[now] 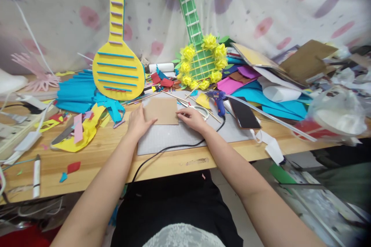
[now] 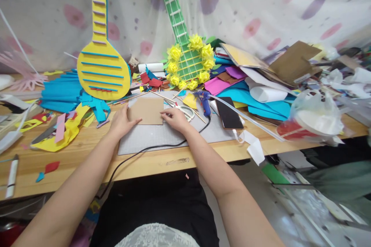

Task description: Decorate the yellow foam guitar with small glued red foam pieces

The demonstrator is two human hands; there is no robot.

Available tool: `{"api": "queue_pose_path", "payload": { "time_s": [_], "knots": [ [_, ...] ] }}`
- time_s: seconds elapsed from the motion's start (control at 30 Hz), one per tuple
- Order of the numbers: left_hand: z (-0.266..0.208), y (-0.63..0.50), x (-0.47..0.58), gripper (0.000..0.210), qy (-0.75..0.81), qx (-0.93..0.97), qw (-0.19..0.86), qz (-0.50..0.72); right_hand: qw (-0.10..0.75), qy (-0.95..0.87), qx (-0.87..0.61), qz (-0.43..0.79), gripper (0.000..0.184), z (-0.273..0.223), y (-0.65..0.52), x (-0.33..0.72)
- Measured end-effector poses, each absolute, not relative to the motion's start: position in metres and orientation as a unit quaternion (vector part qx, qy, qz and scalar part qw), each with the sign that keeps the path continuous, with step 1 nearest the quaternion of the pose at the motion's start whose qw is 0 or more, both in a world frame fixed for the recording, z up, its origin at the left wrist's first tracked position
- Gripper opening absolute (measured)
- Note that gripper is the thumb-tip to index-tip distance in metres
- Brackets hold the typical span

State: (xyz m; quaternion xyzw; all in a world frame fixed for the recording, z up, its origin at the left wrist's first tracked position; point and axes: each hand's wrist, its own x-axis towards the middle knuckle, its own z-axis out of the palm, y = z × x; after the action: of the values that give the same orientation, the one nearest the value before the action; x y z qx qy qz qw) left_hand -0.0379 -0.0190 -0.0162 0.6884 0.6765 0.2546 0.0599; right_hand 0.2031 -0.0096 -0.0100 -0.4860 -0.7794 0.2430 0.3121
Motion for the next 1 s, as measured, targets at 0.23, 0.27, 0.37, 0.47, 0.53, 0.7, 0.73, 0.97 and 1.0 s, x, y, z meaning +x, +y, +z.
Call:
{"api": "queue_pose_path", "payload": {
  "time_s": [0.23, 0.27, 0.37, 0.47, 0.53, 0.7, 0.73, 0.97, 1.0],
  "knots": [
    [-0.019, -0.012, -0.050, 0.063, 0.625, 0.603, 0.186, 0.460, 0.325, -0.790, -0.446, 0.265, 0.026, -0.014, -0.010, 0.202],
    [-0.020, -0.010, -0.053, 0.059, 0.605, 0.584, 0.210, 0.499, 0.343, -0.779, -0.445, 0.278, 0.027, -0.014, -0.010, 0.201],
    [-0.020, -0.007, -0.058, 0.051, 0.565, 0.539, 0.266, 0.566, 0.403, -0.736, -0.451, 0.303, 0.027, -0.016, -0.009, 0.200],
    [-0.022, -0.005, -0.059, 0.051, 0.553, 0.522, 0.308, 0.572, 0.432, -0.717, -0.458, 0.300, 0.025, -0.019, -0.008, 0.199],
    [-0.023, -0.004, -0.059, 0.051, 0.557, 0.529, 0.300, 0.566, 0.424, -0.722, -0.458, 0.299, 0.024, -0.019, -0.007, 0.198],
    [-0.022, -0.007, -0.061, 0.037, 0.612, 0.540, 0.168, 0.552, 0.379, -0.743, -0.481, 0.272, 0.019, -0.016, -0.009, 0.197],
    [-0.021, -0.008, -0.062, 0.035, 0.621, 0.540, 0.147, 0.549, 0.374, -0.737, -0.499, 0.258, 0.020, -0.014, -0.009, 0.198],
    [-0.018, -0.012, -0.066, 0.033, 0.680, 0.565, 0.102, 0.456, 0.380, -0.657, -0.632, 0.156, 0.032, -0.009, -0.005, 0.211],
    [-0.019, -0.012, -0.065, 0.034, 0.685, 0.575, 0.094, 0.437, 0.378, -0.657, -0.634, 0.153, 0.030, -0.010, -0.004, 0.212]
  ]
}}
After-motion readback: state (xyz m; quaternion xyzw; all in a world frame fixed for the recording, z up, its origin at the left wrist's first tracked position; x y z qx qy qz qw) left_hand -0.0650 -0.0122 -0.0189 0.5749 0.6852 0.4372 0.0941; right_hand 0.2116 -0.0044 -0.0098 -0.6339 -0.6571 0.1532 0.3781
